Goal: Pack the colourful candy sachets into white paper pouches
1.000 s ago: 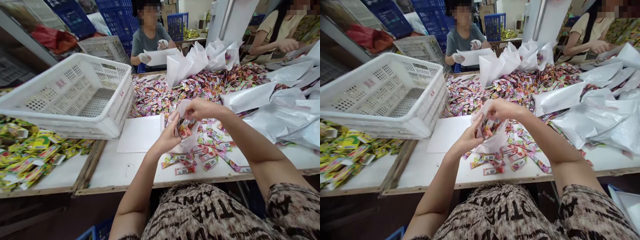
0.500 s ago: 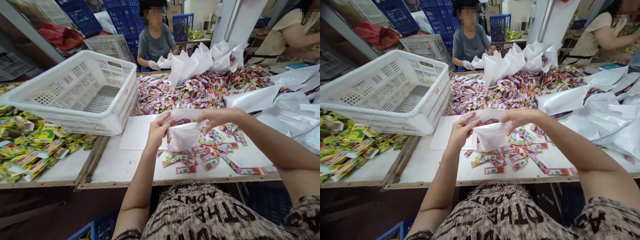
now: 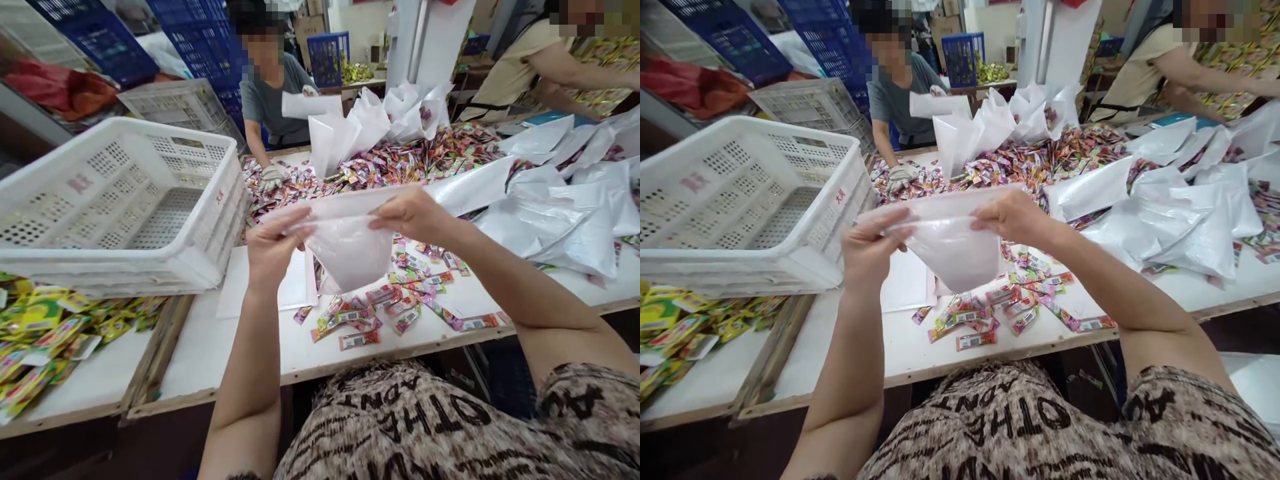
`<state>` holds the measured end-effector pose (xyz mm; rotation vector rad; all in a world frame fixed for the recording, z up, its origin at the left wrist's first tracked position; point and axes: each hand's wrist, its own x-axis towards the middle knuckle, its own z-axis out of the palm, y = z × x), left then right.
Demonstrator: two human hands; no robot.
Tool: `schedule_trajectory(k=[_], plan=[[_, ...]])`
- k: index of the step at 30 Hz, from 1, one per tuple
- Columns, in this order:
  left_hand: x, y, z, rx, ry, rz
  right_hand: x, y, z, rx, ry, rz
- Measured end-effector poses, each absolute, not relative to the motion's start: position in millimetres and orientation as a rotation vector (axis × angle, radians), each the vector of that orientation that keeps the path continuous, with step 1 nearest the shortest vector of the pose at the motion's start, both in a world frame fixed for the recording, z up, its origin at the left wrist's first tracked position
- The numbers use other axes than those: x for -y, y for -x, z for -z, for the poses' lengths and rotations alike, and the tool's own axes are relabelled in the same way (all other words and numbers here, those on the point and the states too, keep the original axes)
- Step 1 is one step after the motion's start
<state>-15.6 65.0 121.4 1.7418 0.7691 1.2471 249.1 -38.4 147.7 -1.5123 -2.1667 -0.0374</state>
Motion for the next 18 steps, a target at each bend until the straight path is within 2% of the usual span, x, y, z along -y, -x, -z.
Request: schedule_trajectory(k=[3, 7, 14, 16, 18], plan=[[-76, 2, -138, -0.696, -1.856, -1.377, 34, -246, -161, 2.187, 1.428, 0.213], [-75, -5, -142, -0.686, -1.924, -1.437, 33, -248, -154, 2.15, 1.524, 0.298], [-44, 1, -136, -0.716, -1.919, -1.242, 61, -230, -143, 2.008, 1.574, 0.467], [-36, -1, -135, -0.684, -1.958, -1.152, 62, -218, -127, 2.034, 1.672, 0.273], [-30, -3, -134, -0.641, -2.028, -0.994, 58, -210, -108, 2.129, 1.703, -0.147]])
